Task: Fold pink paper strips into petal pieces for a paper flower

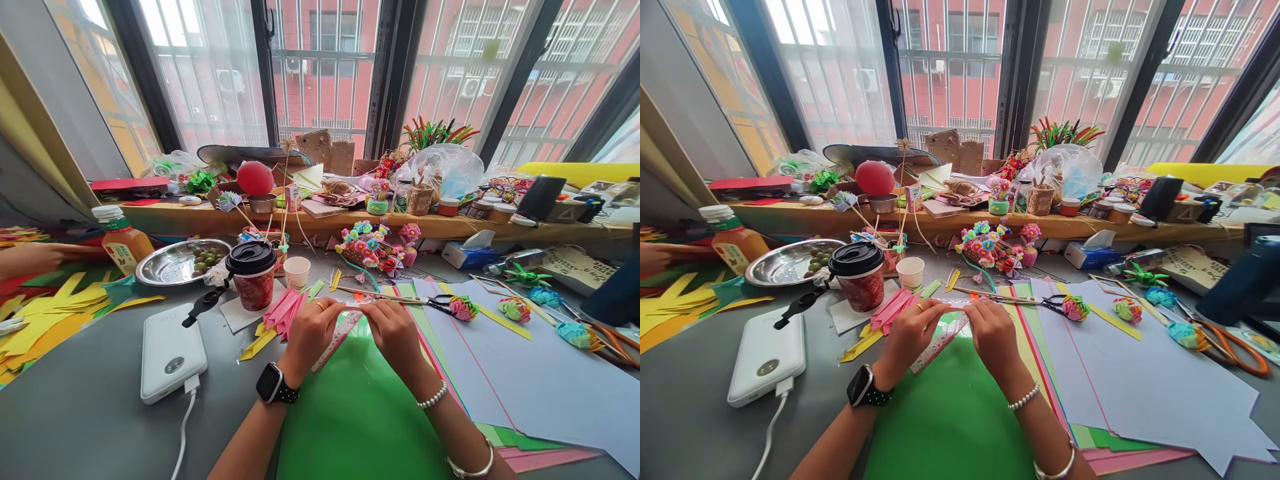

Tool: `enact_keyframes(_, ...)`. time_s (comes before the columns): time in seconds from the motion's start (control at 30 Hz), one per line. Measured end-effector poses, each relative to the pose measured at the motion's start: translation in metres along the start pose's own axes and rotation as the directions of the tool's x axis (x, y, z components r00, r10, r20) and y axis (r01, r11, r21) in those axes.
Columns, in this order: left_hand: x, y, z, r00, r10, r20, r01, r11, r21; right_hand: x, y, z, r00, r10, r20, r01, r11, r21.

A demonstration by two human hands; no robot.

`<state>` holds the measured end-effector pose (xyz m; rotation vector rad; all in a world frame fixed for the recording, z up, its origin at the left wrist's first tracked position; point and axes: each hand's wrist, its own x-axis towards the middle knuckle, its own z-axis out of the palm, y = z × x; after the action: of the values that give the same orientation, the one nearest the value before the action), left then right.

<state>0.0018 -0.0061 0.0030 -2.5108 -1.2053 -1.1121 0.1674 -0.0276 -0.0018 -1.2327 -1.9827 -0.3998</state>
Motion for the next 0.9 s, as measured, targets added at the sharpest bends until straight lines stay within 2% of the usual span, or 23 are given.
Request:
enact_keyframes(0.07,0.000,-0.008,-0.003,0.996,-0.055,-0.071,0.057,0.998,0.035,0.001,0.004,-0.002,0.999,0.038,-0.030,-0.038,0.999,-0.005)
enact_keyframes(0.17,0.001,-0.017,-0.007,0.964,-0.148,-0.221,0.156,0.988,0.019,0.003,0.009,-0.005,0.994,0.095,-0.049,-0.093,0.995,0.035)
enact_keyframes(0.23,0.002,-0.018,-0.008,0.953,-0.151,-0.264,0.152,0.988,-0.017,0.003,0.010,-0.006,0.994,0.101,-0.045,-0.097,0.993,0.072)
enact_keyframes(0.3,0.003,-0.014,-0.008,0.970,-0.099,-0.223,0.091,0.995,-0.047,0.004,0.010,-0.006,0.997,0.070,-0.041,-0.066,0.993,0.100)
enact_keyframes(0.37,0.003,-0.007,-0.006,0.990,-0.036,-0.134,0.027,0.997,-0.070,0.004,0.010,-0.005,0.999,0.032,-0.026,-0.028,0.992,0.125)
enact_keyframes(0.53,0.000,0.006,0.002,0.999,0.006,-0.032,-0.010,0.994,-0.106,0.004,0.006,-0.005,1.000,-0.015,0.023,0.012,0.987,0.160)
enact_keyframes(0.73,-0.001,0.006,0.004,1.000,0.018,-0.025,-0.020,0.997,-0.072,0.004,0.000,-0.005,0.998,-0.008,0.069,-0.002,0.989,0.149)
enact_keyframes(0.9,0.000,-0.001,-0.003,0.995,-0.044,-0.094,0.042,0.999,-0.027,0.004,0.011,-0.006,0.998,0.057,-0.015,-0.055,0.994,0.091)
